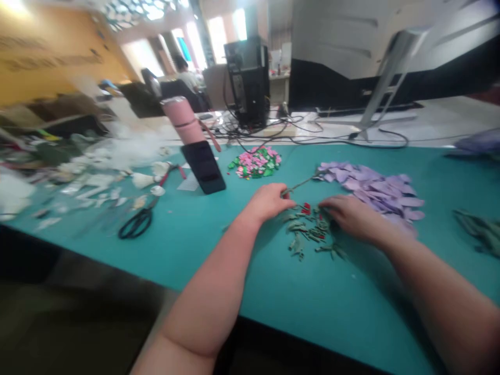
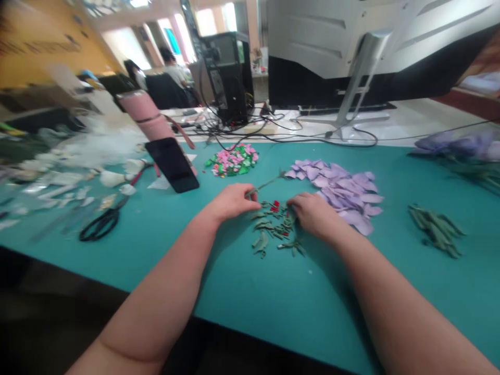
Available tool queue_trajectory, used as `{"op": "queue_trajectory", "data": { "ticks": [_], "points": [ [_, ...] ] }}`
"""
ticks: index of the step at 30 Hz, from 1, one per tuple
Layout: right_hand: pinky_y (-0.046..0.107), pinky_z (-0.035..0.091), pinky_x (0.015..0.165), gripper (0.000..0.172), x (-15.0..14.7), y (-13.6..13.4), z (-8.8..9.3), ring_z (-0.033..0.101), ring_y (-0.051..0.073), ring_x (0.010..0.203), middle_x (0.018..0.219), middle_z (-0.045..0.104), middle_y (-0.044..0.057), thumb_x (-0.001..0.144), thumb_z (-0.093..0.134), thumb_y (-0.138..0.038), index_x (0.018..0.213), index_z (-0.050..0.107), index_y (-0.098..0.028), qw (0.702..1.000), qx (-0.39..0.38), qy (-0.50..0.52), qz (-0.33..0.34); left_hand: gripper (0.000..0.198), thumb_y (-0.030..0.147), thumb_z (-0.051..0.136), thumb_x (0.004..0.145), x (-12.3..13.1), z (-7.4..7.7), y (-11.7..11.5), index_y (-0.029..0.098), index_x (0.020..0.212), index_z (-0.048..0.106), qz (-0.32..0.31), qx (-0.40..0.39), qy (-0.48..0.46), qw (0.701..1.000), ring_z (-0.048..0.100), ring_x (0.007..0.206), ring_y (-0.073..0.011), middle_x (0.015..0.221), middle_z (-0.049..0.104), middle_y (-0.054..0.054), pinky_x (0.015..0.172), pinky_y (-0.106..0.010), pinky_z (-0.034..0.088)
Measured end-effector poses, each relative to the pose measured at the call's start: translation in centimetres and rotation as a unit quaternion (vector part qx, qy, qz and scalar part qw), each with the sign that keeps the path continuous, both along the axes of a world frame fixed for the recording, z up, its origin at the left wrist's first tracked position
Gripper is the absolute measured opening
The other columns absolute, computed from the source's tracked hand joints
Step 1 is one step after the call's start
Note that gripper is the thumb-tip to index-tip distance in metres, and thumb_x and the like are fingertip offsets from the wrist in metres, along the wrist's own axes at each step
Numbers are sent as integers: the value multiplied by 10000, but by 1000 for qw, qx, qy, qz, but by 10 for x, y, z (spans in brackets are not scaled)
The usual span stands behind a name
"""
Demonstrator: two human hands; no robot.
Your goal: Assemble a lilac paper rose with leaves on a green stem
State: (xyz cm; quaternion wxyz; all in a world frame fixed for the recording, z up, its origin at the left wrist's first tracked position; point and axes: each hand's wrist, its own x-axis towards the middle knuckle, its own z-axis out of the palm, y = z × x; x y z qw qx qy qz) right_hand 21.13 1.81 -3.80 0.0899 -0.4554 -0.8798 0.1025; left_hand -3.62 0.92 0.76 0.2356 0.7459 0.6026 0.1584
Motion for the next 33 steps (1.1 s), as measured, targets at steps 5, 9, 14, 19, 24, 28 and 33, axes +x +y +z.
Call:
{"op": "queue_trajectory", "data": {
  "ticks": [5,9,14,19,24,28,33],
  "points": [
    [468,487,904,362,1,3,-7,662,306,978,1073,730,135,876,422,-268,1054,727,-185,996,29,78,-17,227,372,557,888,-17,30,-14,177,784,609,120,100,-167,973,534,723,-163,752,599,-27,705,-304,421],
    [441,508,861,381,-15,-20,23,668,306,977,1087,727,119,897,464,-480,1078,712,-254,971,-67,222,-53,356,485,467,934,5,52,-38,178,860,631,79,39,-430,898,580,756,-152,833,634,-52,701,-287,465],
    [311,491,607,481,-44,-67,49,603,186,646,786,670,56,870,504,-638,1026,685,-221,906,-309,282,68,385,485,455,947,48,52,-61,157,914,653,-21,10,-514,857,633,913,-185,952,683,-103,842,-318,489],
    [265,398,522,515,-53,-71,46,518,154,601,662,563,22,904,422,-667,794,646,-216,901,-336,270,39,350,468,603,870,-33,43,-40,183,1067,652,114,194,-374,900,625,975,-181,1069,684,-80,899,-302,472],
    [290,430,582,496,-46,-60,43,512,166,631,683,557,22,868,479,-680,770,640,-221,895,-301,330,-14,220,298,582,843,-169,28,-3,168,1018,606,408,307,-282,812,604,981,-164,1036,660,-58,903,-289,456],
    [303,437,570,487,-45,-59,39,527,181,634,718,598,43,856,495,-679,807,667,-227,891,-293,346,-30,302,343,692,744,-213,10,11,150,970,638,415,281,-286,817,620,926,-190,977,677,-75,863,-313,463],
    [310,449,555,513,-45,-55,37,528,183,606,676,586,48,817,518,-716,761,646,-222,889,-287,355,-36,313,405,704,718,-216,0,22,147,893,673,376,276,-299,833,614,818,-180,889,692,-63,795,-302,458]
  ]
}}
